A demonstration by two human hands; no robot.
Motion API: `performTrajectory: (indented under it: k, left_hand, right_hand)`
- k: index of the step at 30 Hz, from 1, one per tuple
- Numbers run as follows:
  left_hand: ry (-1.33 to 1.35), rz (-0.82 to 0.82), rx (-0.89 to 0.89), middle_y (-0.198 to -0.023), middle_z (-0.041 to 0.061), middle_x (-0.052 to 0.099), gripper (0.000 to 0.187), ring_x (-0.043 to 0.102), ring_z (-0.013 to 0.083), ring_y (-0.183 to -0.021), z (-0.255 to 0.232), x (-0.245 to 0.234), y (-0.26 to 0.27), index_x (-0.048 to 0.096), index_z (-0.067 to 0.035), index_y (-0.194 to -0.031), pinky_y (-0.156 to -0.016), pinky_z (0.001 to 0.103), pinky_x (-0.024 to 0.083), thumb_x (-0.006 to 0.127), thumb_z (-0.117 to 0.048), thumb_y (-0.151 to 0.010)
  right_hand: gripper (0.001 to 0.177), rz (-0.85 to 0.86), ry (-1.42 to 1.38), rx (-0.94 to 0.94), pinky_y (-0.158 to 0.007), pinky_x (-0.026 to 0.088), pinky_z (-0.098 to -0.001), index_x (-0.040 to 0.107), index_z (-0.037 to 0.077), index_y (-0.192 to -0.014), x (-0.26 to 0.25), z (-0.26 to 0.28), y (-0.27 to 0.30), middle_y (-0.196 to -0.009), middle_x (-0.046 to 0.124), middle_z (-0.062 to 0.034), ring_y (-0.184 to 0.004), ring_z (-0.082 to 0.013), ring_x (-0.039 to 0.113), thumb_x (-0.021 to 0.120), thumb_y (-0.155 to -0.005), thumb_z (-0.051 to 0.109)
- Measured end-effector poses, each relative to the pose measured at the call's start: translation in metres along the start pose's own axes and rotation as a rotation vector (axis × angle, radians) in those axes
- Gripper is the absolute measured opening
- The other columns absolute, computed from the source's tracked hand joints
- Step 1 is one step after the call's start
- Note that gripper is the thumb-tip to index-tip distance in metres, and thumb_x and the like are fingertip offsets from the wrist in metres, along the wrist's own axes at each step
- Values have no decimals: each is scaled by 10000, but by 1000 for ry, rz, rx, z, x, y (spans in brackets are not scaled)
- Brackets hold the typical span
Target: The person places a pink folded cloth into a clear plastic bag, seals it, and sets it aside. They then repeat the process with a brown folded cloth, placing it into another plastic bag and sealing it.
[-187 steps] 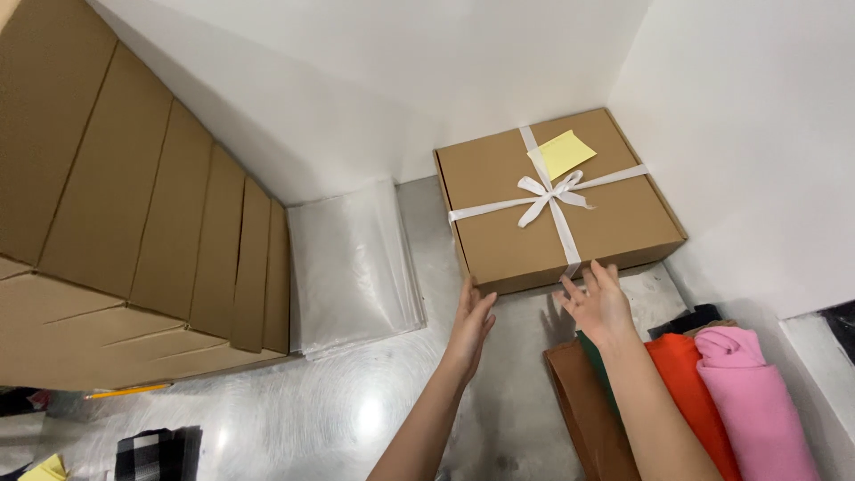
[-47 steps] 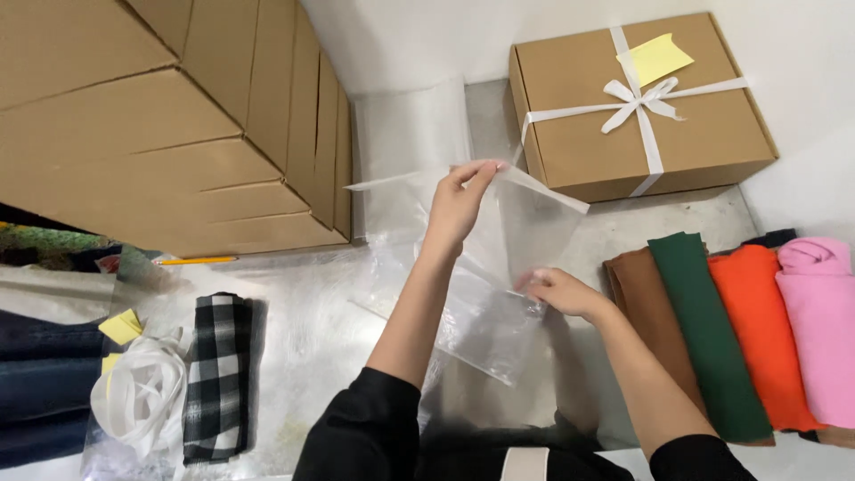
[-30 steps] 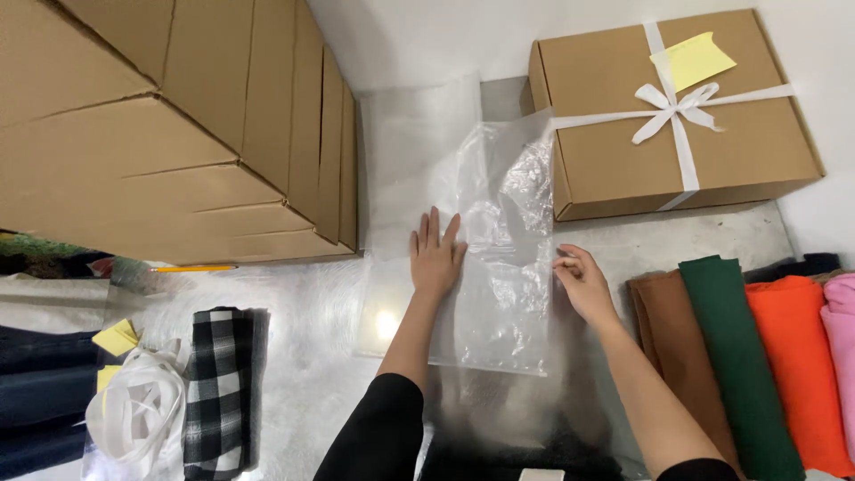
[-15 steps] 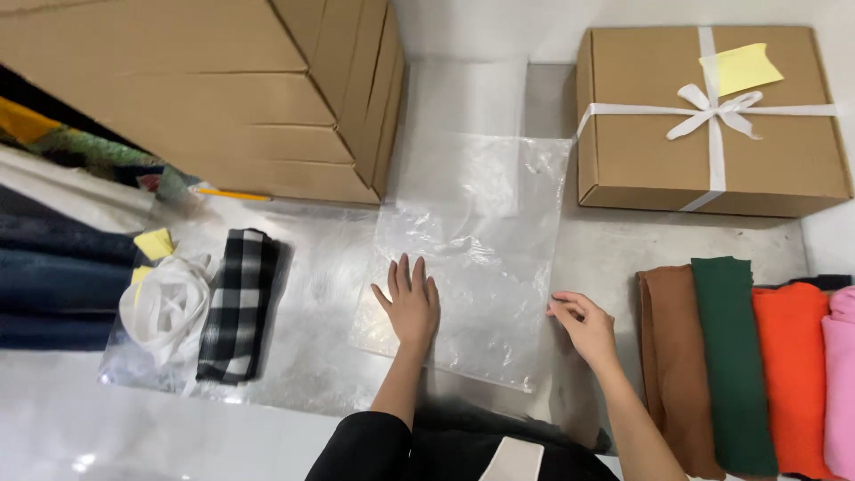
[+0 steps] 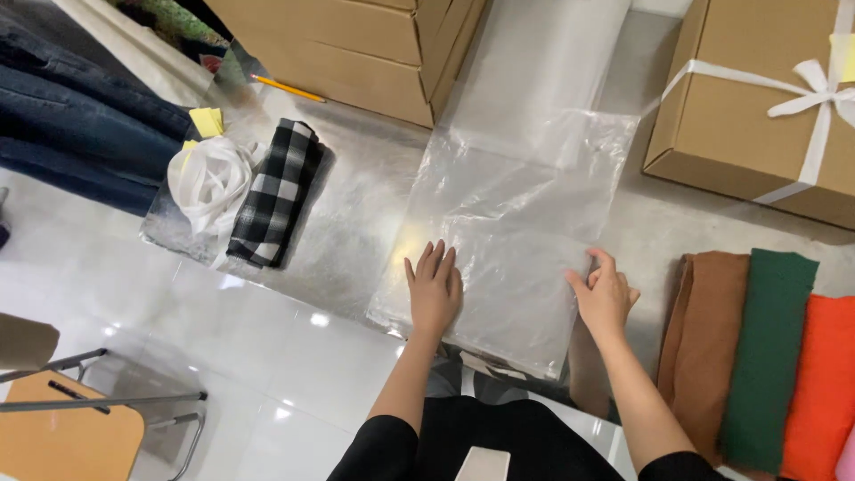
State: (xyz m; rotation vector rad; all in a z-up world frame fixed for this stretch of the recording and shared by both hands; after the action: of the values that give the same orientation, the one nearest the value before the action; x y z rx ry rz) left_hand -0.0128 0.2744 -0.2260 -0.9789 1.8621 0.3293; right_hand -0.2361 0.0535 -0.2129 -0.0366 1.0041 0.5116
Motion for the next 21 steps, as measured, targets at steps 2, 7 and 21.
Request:
performTrajectory:
  k: [2, 7, 21]
  left_hand:
    - [-12, 58, 53, -1602, 22, 532, 466, 435, 234, -1535, 9, -8, 13, 629, -237, -1478, -1277, 631, 209, 632, -266, -1013]
    - [-158, 399, 53, -1797, -37, 204, 568, 133, 174, -1657, 0, -27, 27, 330, -332, -1673, -1296, 664, -8, 413, -419, -1118]
    - [-165, 540, 101, -1820, 24, 64, 621, 8, 233, -1673, 11, -62, 64, 192, -302, -1714, -1152, 871, -70, 348, -490, -1143]
  right_hand:
    - [557, -8, -20, -1, -1015, 317, -536, 555, 124, -1469, 4, 0, 8, -835, 633, -31, -999, -327, 597, 777, -991, 303]
    - [603, -114, -61, 1, -1048, 333, -541, 568, 134, -1460, 12, -8, 26, -919, 602, -6, -1083, -300, 569, 823, -954, 338]
    - [217, -438, -261, 236, -811, 604, -392, 750, 159, -1099, 77, -42, 253, -1097, 625, -52, -945, -277, 716, 846, -936, 266]
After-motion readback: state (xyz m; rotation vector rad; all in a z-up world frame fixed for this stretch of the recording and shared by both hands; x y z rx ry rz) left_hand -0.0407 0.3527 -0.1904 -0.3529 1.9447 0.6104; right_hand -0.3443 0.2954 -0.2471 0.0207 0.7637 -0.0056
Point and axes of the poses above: each hand's wrist, its own y-axis away from the middle knuckle, its own x-axis out of the palm, z = x × y, the point moved 4 cm from there along -y, towards the middle knuckle
